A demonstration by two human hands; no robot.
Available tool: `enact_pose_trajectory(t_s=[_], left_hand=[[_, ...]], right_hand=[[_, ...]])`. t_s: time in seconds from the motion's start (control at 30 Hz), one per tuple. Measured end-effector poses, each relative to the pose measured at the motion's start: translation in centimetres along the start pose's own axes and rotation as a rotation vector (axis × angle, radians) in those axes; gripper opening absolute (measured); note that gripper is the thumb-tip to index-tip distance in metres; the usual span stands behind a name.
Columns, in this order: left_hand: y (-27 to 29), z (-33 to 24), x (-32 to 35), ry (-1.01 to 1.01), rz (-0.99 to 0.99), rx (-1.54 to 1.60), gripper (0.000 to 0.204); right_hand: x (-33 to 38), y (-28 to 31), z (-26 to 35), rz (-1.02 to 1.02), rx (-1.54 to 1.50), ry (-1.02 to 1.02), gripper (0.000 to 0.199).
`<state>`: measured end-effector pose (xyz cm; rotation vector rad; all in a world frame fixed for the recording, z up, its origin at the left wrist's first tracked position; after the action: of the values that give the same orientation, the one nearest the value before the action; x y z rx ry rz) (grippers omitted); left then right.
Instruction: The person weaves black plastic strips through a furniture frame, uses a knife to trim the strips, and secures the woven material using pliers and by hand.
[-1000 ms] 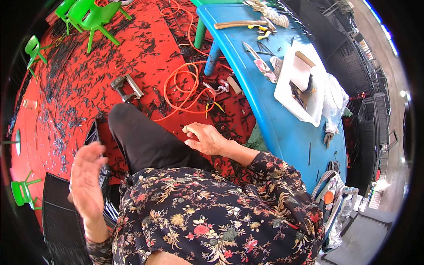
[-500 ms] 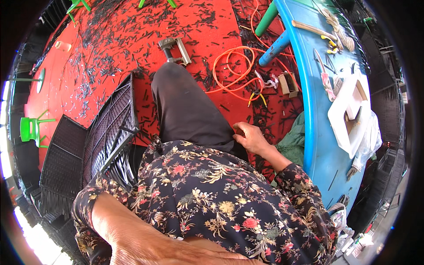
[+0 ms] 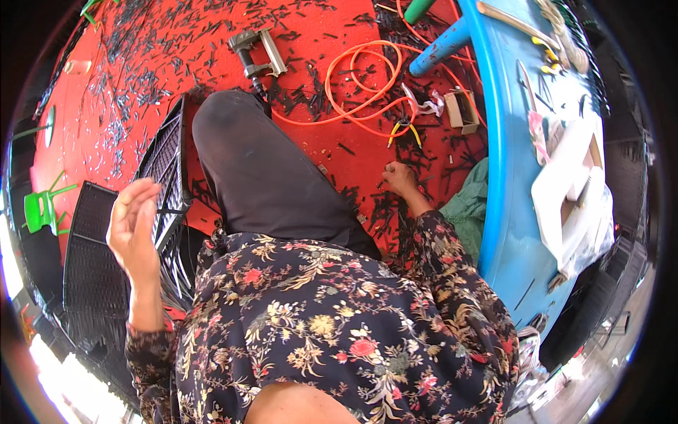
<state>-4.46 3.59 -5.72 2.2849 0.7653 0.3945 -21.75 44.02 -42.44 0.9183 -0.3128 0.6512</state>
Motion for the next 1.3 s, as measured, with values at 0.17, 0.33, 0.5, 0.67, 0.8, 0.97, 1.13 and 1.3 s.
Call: enact_pose_trajectory(t_s=[0.17, 0.33, 0.5, 0.67, 0.8, 0.97, 1.13, 1.3], left_hand=[[3.5, 15.9, 3.3, 0.557, 0.081, -0.090, 0.028], [5.2, 17.9, 7.8, 0.631, 0.222, -0.338, 0.029], [7.6, 16.7, 10.4, 0.567, 0.211, -0.330, 0.017], [6.9, 14.8, 10.3, 0.647, 0.229, -0.324, 0.015], [7.1, 15.3, 10.3, 0.630, 0.231, -0.343, 0.013], [6.9, 15.7, 10.3, 0.561, 0.216, -0.360, 0.015], [6.5, 18.1, 10.9, 0.508, 0.134, -0.330, 0.021], [5.2, 17.3, 10.2, 0.448, 0.091, -0.399, 0.031]], right_hand=[[-5.4, -3.9, -5.7, 0.116, 0.166, -0.014, 0.022], [-6.9, -5.3, -7.4, 0.040, 0.205, -0.147, 0.027], [-8.0, -3.8, -5.4, 0.090, 0.282, -0.273, 0.049], [-9.9, -5.5, -6.9, 0.110, 0.303, -0.220, 0.032], [-8.7, -4.5, -5.1, 0.012, 0.459, -0.079, 0.025], [-6.7, -3.6, -4.4, -0.118, 0.600, 0.334, 0.016], [-6.1, -3.2, -6.1, 0.138, 0.583, 0.499, 0.010], [-5.6, -1.5, -0.7, 0.157, -0.062, 0.459, 0.003]])
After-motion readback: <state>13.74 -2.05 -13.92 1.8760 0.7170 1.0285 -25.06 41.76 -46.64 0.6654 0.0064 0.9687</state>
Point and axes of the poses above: each hand's wrist, its own x-axis away from the middle knuckle, its own y-axis out of the back of the hand, z = x × y, the point moved 6 cm from there along -x, towards the middle knuckle, and after that the axes turned 6 degrees about y, right-handed, at the moved point
